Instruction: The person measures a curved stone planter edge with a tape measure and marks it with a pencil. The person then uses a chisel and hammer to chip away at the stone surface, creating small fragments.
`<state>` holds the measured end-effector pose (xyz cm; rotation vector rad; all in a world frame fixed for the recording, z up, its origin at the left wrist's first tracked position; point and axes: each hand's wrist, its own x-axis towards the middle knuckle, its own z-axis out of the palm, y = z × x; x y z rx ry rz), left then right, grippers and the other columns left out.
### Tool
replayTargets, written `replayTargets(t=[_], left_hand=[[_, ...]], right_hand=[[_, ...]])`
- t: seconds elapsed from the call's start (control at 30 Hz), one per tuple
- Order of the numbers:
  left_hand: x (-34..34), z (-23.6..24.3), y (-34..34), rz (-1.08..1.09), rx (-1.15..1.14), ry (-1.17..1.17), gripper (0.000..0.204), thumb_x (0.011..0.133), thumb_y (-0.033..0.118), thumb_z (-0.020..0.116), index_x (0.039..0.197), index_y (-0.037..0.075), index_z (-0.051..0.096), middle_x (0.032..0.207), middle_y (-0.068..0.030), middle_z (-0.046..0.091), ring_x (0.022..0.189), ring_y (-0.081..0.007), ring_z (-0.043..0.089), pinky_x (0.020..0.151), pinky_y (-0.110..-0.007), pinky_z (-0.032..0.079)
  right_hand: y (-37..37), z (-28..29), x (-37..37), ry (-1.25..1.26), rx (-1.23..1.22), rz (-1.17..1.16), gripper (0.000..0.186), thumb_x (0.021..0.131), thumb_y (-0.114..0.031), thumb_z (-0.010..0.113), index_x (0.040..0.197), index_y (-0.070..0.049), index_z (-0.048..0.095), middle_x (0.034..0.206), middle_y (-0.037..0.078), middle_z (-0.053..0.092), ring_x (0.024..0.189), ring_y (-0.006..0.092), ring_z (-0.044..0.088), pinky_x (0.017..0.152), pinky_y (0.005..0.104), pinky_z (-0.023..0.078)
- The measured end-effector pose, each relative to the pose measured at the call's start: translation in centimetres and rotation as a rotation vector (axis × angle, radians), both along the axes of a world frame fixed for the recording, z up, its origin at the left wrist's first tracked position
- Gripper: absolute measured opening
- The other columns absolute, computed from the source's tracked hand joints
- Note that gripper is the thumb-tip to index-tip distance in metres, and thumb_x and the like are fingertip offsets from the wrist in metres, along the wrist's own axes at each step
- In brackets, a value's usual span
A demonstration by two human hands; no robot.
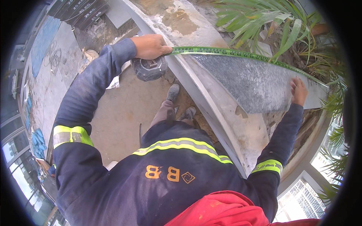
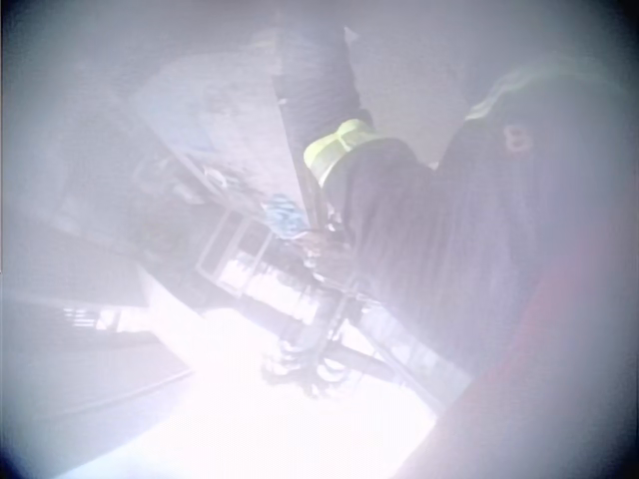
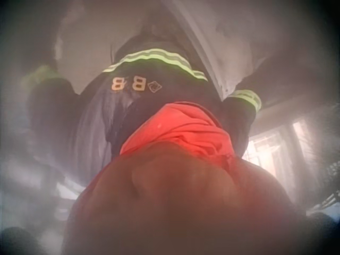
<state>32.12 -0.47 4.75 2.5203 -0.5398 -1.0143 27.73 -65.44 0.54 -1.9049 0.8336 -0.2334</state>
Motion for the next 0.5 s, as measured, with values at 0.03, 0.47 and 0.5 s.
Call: replayTargets(t=[0.03,0.47,0.5], left_hand=[[0.0,0.1,0.0,-0.007,-0.006,-0.007,0.052,0.103,0.041,0.052,0.093,-0.006,0.07,0.079,-0.0212,0.069,0.072,-0.0325,0.068,0.071,-0.045,0.053],[0.6,0.4,-0.3,-0.073,0.031,-0.007,0.05,0.104,0.038,0.051,0.091,-0.007,0.069,0.077,-0.0202,0.067,0.069,-0.0278,0.065,0.069,-0.044,0.052],[0.7,0.6,-0.4,-0.113,0.031,-0.028,0.051,0.104,0.038,0.051,0.091,-0.007,0.069,0.077,-0.0201,0.067,0.069,-0.0279,0.065,0.069,-0.044,0.052]], right_hand=[[1.3,0.4,0.0,-0.042,-0.019,-0.002,0.039,0.097,-0.031,0.068,0.128,-0.007,0.066,0.114,0.001,0.073,0.091,0.01,0.065,0.071,0.0248,0.043],[34.2,3.1,0.3,-0.583,-0.606,1.091,0.018,0.094,-0.015,0.07,0.104,-0.001,0.075,0.09,0.013,0.07,0.088,0.0282,0.067,0.081,0.0341,0.051],[35.4,2.6,1.3,-0.546,-0.59,1.111,0.017,0.093,-0.015,0.071,0.102,-0.001,0.075,0.088,0.012,0.069,0.086,0.0269,0.066,0.08,0.0347,0.05]])
